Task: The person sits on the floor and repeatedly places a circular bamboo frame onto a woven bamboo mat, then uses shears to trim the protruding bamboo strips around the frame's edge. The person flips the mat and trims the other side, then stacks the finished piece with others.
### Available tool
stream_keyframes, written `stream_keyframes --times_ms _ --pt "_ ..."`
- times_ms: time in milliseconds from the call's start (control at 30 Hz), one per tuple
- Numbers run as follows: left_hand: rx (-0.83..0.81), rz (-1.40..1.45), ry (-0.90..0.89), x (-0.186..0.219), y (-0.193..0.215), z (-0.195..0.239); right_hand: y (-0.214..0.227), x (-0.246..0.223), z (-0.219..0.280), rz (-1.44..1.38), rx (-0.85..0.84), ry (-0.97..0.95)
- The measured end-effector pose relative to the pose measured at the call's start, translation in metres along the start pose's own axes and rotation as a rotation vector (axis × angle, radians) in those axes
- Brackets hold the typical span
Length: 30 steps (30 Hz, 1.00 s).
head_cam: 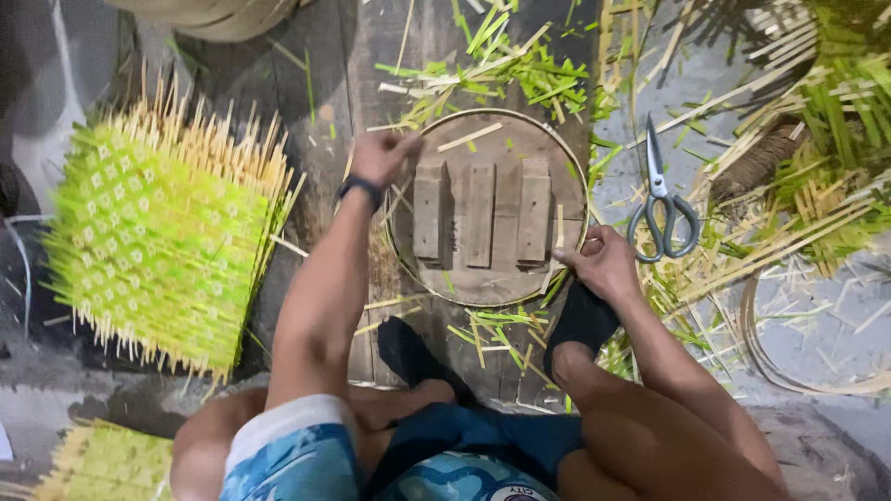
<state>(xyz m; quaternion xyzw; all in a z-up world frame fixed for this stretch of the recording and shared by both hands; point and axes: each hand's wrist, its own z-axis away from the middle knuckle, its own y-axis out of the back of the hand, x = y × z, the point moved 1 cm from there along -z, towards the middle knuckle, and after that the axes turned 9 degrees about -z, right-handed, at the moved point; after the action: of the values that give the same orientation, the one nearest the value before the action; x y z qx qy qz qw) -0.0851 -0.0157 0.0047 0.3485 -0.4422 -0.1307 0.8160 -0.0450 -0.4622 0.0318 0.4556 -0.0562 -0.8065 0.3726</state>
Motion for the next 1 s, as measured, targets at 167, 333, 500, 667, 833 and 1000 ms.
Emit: stream_keyframes --times_ms 167,333,500,667,833,1000 --pt "-0.167 0.566 0.605 -0.088 -0.022 0.117 -0.009 0.013 -0.001 -0.483 -0.052 -0.134" --pt "0.072 0.227 0.626 -0.110 -0.061 0.124 -0.002 0.021 -0.015 -0.447 0.007 -0.083" --pt "0.200 0.335 0.449 -0.097 -0.090 0.128 0.011 0.020 -0.050 -0.453 0.073 0.052" --pt "-0.094 1.110 0.731 -0.055 -0.172 0.200 0.012 0.031 -0.061 -0.635 -0.018 -0.089" --pt "0.085 1.271 0.730 -0.041 -0.201 0.213 0.004 0.030 -0.060 -0.577 0.095 -0.032" --pt "0.111 1.123 0.743 -0.039 -0.189 0.207 0.011 0.016 -0.047 -0.430 0.099 0.014"
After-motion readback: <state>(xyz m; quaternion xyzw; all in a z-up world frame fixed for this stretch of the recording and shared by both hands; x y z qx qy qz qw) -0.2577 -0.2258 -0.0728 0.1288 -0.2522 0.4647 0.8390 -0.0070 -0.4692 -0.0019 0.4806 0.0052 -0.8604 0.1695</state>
